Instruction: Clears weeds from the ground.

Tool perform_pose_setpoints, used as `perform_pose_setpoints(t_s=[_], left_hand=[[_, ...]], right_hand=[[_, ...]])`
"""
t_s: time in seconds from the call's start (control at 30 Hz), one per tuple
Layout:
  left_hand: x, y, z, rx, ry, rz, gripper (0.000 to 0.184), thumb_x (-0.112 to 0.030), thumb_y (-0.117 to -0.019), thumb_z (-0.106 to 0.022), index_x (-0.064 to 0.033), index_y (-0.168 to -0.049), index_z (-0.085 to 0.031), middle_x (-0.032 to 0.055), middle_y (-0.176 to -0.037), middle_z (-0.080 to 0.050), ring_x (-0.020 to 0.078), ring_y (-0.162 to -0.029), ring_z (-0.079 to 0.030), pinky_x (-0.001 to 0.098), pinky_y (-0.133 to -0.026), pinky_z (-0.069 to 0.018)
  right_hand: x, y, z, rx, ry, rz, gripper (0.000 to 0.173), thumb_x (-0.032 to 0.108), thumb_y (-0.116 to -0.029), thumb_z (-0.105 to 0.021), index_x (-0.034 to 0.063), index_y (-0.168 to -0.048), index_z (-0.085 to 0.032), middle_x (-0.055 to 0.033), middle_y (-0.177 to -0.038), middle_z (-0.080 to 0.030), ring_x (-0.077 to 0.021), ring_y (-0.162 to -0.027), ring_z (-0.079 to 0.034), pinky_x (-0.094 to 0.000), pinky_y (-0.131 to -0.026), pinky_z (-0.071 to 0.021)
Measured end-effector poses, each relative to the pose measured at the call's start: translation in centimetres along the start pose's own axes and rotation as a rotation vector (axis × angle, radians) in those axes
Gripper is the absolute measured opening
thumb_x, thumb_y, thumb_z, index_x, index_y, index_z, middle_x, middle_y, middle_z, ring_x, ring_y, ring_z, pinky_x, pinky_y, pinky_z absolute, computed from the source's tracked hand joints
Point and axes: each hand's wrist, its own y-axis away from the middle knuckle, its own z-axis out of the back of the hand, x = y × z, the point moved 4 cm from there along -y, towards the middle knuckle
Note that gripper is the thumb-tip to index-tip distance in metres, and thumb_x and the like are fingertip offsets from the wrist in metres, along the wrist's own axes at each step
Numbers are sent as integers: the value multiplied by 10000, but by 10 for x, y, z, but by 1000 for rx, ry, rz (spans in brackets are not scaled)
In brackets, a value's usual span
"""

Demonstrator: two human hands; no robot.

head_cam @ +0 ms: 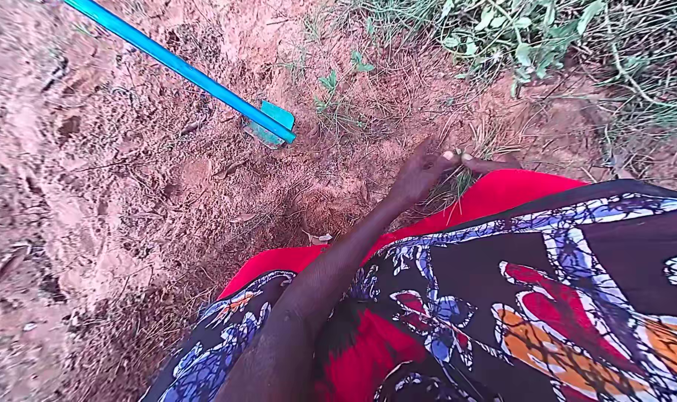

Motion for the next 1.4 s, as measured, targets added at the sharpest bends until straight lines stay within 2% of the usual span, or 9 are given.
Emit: perform_pose_setpoints(t_s=[0.07,0.17,0.23,0.3,0.43,0.53,0.63,0.73,1.4], left_hand=[[4,-13,32,-297,-221,-221,397,-191,-1093,-471,36,-1414,-524,216,-1029,-718,285,-752,-711,457,-708,-598],[-5,-18,75,-538,-560,-408,309,-45,-1043,-483,40,-1284,-657,234,-1086,-728,344,-868,-723,496,-810,-577],[-17,-22,98,-521,-864,-291,383,-27,-1042,-450,-45,-1383,-625,223,-1333,-657,427,-1077,-699,581,-900,-539],[-21,-27,119,-476,-1088,-75,401,-74,-1056,-426,-97,-1417,-601,220,-1410,-602,451,-1144,-664,630,-898,-517],[-18,-31,145,-455,-1168,168,389,-238,-1099,-383,-35,-1330,-621,258,-1292,-646,460,-1171,-643,649,-925,-497],[-26,-32,143,-478,-1102,263,513,-385,-1118,-312,-20,-1260,-644,251,-1250,-665,431,-1199,-635,646,-942,-482],[-40,-36,134,-411,-1159,370,354,-159,-1049,-484,32,-1329,-589,273,-1312,-629,447,-1242,-607,636,-962,-493],[-49,-36,123,-320,-1265,426,449,-56,-937,-642,97,-1343,-529,309,-1340,-590,477,-1256,-581,645,-956,-483],[-32,-31,113,-261,-1305,391,294,-61,-1054,-445,101,-1213,-632,302,-1299,-623,466,-1250,-590,631,-958,-481]], right_hand=[[5,-11,27,-12,-5,164,140,57,-1029,-504,43,-997,-640,42,-837,-739,0,-808,-701,-176,-812,-560],[10,-20,58,-316,16,296,185,-19,-974,-551,77,-1125,-502,103,-825,-595,56,-704,-614,-132,-724,-545],[9,-23,75,-510,218,223,479,39,-959,-617,-54,-1400,-454,-109,-1174,-589,-44,-950,-599,-208,-881,-492],[-2,-29,87,-516,369,154,633,129,-988,-612,-71,-1529,-353,-267,-1467,-492,-197,-1257,-557,-318,-1079,-422],[-42,-57,102,-486,516,283,555,232,-991,-613,-61,-1445,-486,-319,-1284,-617,-340,-1152,-638,-471,-1023,-484],[-52,-61,104,-512,553,353,551,288,-973,-618,-57,-1396,-537,-282,-1182,-669,-307,-1055,-669,-462,-967,-510],[-42,-50,97,-520,579,269,564,283,-998,-624,-40,-1444,-502,-322,-1230,-645,-391,-1133,-647,-528,-1015,-472],[-34,-42,89,-532,644,252,522,259,-1014,-605,-55,-1422,-518,-339,-1191,-651,-426,-1096,-652,-551,-994,-471],[-48,-57,99,-479,727,383,508,299,-1000,-586,-78,-1339,-551,-321,-1126,-676,-450,-1019,-681,-589,-921,-501]])
